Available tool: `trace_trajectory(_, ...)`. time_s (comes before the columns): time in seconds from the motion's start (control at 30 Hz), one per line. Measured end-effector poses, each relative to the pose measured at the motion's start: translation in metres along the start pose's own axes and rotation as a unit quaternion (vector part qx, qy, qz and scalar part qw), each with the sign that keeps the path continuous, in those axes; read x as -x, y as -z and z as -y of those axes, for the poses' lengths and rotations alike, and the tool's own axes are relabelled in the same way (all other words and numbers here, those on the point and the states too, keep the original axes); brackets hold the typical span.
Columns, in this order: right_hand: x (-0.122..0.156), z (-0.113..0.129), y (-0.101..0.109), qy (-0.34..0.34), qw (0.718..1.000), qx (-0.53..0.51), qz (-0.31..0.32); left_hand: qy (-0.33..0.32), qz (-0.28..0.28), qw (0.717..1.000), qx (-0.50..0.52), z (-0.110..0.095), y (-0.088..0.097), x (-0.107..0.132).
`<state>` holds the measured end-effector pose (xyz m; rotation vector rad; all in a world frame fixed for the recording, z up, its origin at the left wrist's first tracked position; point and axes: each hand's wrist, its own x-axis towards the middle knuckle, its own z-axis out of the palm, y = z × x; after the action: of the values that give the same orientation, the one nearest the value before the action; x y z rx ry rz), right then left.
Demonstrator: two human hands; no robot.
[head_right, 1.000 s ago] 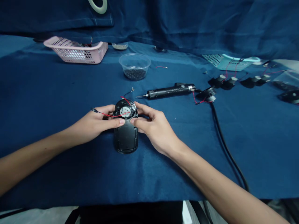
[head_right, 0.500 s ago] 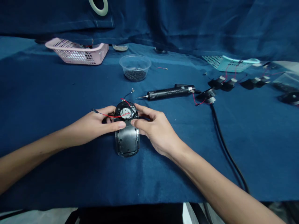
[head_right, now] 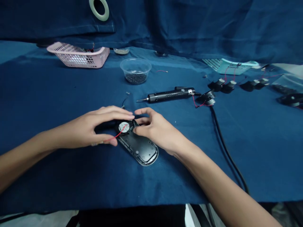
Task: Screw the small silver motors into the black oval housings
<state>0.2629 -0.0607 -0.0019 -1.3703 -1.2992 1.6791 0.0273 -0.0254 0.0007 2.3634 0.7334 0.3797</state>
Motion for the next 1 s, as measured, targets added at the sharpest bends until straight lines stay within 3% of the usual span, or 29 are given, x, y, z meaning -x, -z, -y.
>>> trace_trajectory(0.1,-0.001,0.003,0.001,0.026,0.996,0.081,0.020,0.026,0.014,0.999,-0.026,0.000,-0.005,0.000)
trace_trajectory(0.3,-0.001,0.005,0.000,0.132,0.964,0.228,0.019,0.021,-0.038,0.996,-0.084,0.002,-0.008,-0.002)
trace_trajectory(0.53,0.000,0.003,0.003,0.152,0.934,0.322,-0.024,0.024,-0.037,0.995,-0.088,-0.001,-0.011,-0.004)
trace_trajectory(0.63,0.007,0.005,0.002,0.203,0.902,0.379,-0.038,0.029,-0.033,0.995,-0.090,0.000,-0.012,-0.003)
trace_trajectory(0.83,0.020,0.003,-0.004,0.291,0.808,0.512,-0.034,0.006,-0.041,0.993,-0.112,0.001,-0.012,-0.001)
trace_trajectory(1.0,0.024,0.001,-0.007,0.289,0.791,0.539,-0.034,0.032,-0.021,0.996,-0.077,-0.003,-0.009,-0.001)
